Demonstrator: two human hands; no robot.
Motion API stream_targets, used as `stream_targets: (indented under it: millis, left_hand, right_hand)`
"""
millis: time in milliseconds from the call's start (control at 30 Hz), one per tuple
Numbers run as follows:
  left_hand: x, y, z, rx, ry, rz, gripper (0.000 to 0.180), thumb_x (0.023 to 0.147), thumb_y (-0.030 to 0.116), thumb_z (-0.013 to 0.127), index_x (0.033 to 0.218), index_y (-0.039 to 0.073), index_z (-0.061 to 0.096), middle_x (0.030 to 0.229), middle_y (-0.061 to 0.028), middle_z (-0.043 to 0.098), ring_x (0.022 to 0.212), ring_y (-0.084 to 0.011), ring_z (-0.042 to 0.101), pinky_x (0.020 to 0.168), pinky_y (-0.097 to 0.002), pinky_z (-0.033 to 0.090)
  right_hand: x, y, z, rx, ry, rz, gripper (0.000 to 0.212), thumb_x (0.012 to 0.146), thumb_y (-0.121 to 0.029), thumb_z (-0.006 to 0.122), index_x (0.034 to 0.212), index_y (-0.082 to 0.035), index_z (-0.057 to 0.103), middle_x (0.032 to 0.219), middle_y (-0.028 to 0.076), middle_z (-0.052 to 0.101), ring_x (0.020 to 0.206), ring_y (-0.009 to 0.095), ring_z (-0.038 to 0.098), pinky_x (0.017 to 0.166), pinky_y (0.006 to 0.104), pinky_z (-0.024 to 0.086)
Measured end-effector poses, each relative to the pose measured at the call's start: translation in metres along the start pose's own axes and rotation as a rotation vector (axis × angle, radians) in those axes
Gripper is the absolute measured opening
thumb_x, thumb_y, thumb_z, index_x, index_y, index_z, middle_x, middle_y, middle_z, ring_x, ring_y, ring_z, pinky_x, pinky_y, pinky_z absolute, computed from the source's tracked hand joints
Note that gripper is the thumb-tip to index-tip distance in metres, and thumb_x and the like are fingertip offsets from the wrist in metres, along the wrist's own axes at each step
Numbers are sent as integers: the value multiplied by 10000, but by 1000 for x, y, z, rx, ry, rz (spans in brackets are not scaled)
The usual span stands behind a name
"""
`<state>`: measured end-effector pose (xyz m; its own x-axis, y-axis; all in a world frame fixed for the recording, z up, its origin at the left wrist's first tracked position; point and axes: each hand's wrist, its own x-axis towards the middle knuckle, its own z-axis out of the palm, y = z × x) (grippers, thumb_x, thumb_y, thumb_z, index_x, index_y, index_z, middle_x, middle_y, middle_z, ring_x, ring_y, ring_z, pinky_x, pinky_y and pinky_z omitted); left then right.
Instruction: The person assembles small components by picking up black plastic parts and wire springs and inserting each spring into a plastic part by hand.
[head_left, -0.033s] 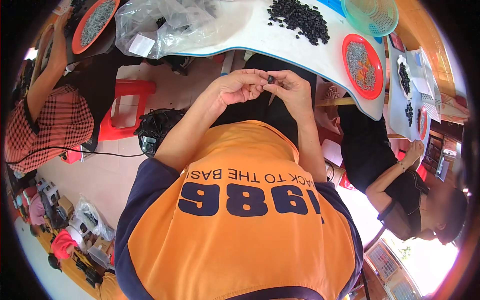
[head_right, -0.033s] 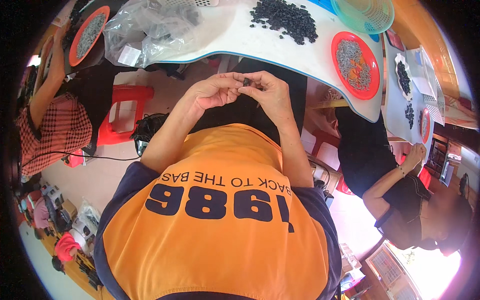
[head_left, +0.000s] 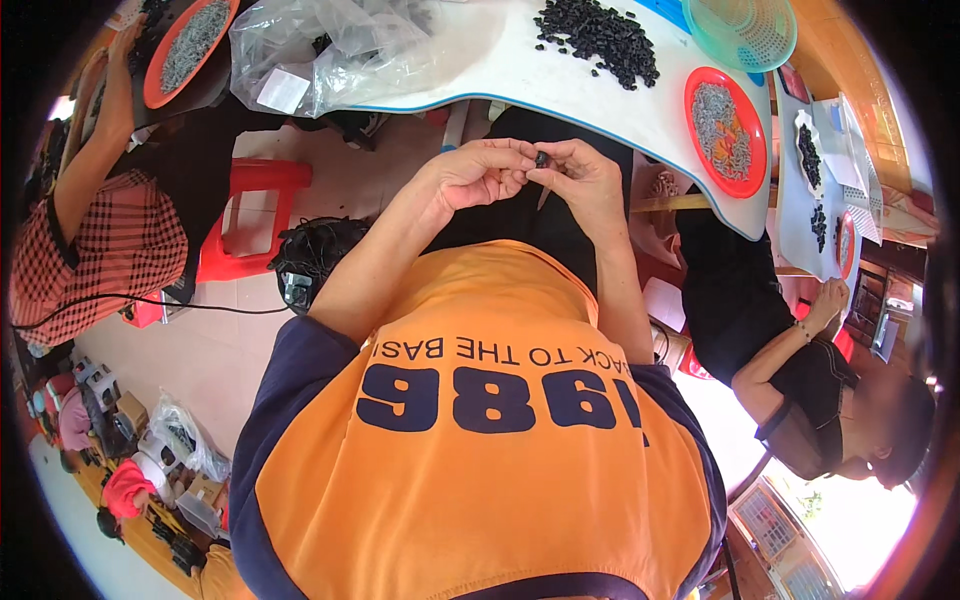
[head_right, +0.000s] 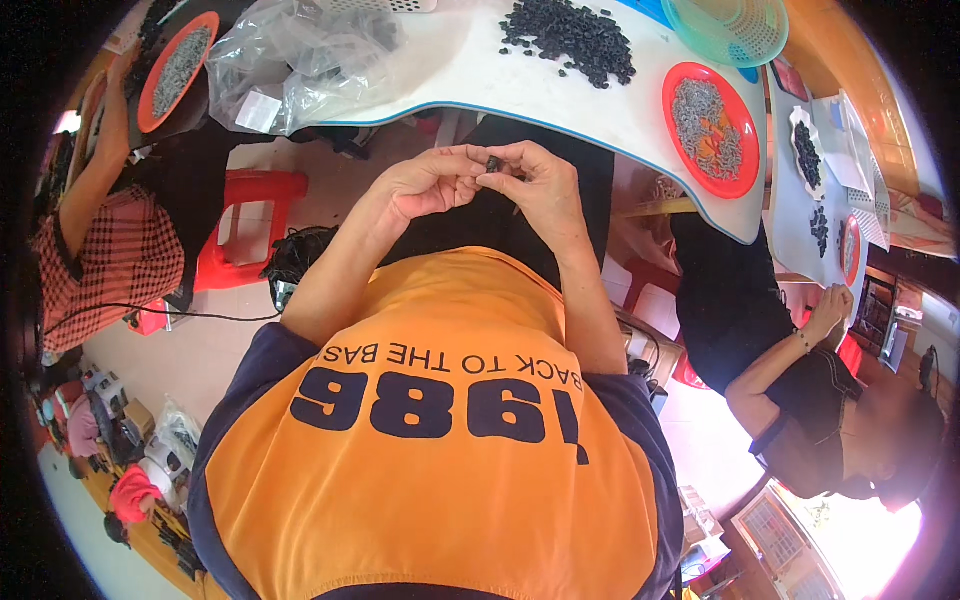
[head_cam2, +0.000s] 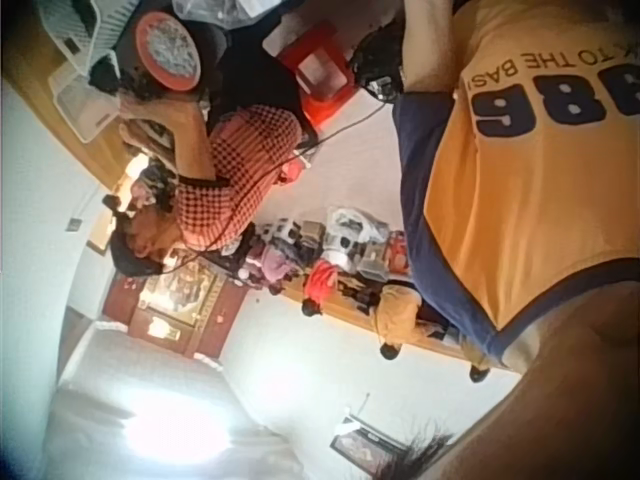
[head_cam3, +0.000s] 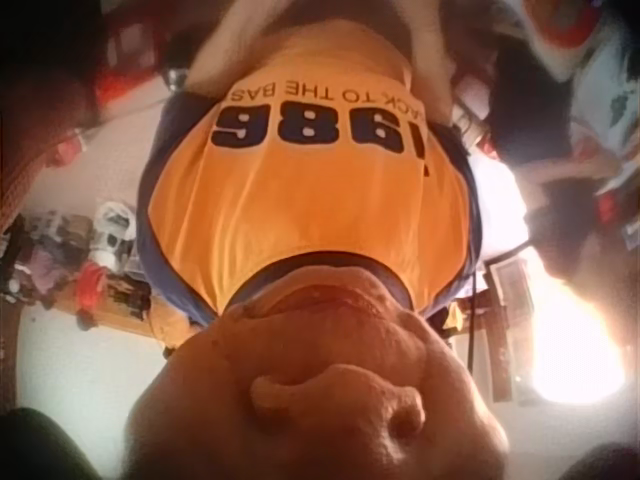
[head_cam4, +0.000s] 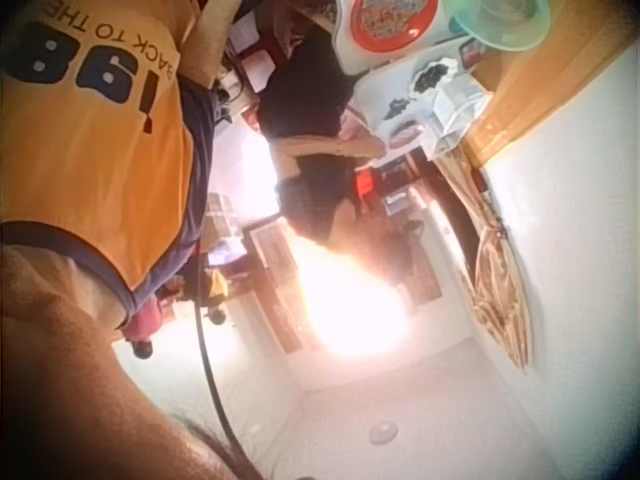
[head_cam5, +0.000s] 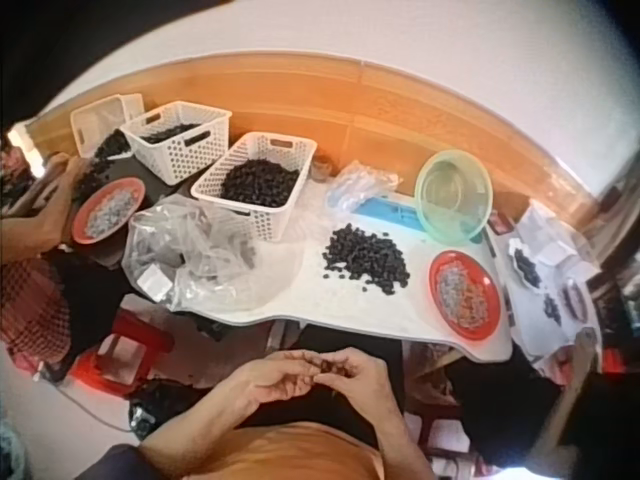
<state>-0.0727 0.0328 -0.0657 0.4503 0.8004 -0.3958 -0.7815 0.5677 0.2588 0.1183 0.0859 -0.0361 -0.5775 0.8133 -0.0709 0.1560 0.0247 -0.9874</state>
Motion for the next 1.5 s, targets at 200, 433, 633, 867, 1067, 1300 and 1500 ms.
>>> stream_targets:
  millis: [200, 433, 633, 867, 1067, 1300, 1500]
  left_hand:
    - [7, 0, -11, -13, -23, -44, 86, 891, 18, 651, 969, -5, 622, 803, -29, 624, 668, -81, 595, 621, -195, 515]
    - [7, -1, 3, 4, 7, 19, 76, 899, 58, 671, 972, 38, 660, 809, -15, 651, 672, -75, 603, 600, -184, 500]
    - [8, 0, 13, 27, 105, 116, 106, 892, 72, 692, 994, 48, 675, 829, -23, 672, 675, -76, 616, 591, -187, 493]
    - [-7, 41, 28, 327, 148, 185, 225, 883, 62, 689, 1097, 0, 659, 880, -57, 691, 738, -126, 662, 664, -234, 546]
    - [3, 164, 84, 311, 99, 667, 210, 926, 73, 616, 1100, -44, 611, 1072, -141, 679, 969, -238, 666, 889, -331, 550]
    - [48, 155, 102, 844, 306, 679, 304, 882, 91, 689, 1143, -56, 634, 993, -146, 712, 882, -233, 707, 780, -321, 574]
    - [125, 128, 81, 1637, 653, 724, 212, 793, 166, 747, 954, 27, 753, 848, -99, 736, 726, -161, 674, 679, -280, 518]
  right_hand:
    - [4, 1, 1, -99, -22, -63, 252, 818, 37, 728, 1067, 14, 692, 879, 11, 665, 784, 53, 587, 690, 192, 482]
    - [3, -16, -8, -289, 69, -161, 233, 806, -106, 758, 1029, -48, 722, 891, 58, 732, 754, 80, 641, 680, 235, 502]
    - [4, -16, 0, -497, 105, -306, 350, 786, -171, 768, 1109, -65, 683, 984, 88, 705, 828, 202, 657, 778, 311, 516]
    - [2, -21, -8, -236, 209, -303, 700, 763, -115, 802, 1386, -41, 493, 1206, 97, 655, 834, 130, 603, 753, 281, 490]
    - [-18, -9, -31, -111, 268, -141, 546, 855, -64, 716, 1366, -38, 525, 1132, 78, 700, 840, 90, 611, 752, 254, 487]
    - [-21, 6, -50, -34, 379, -75, 431, 903, -120, 676, 1313, -35, 575, 1104, 85, 710, 875, 114, 637, 806, 274, 503]
    - [-30, 8, -70, -19, 412, 22, 309, 947, -126, 623, 1236, -20, 631, 1052, 91, 722, 925, 131, 663, 843, 261, 511]
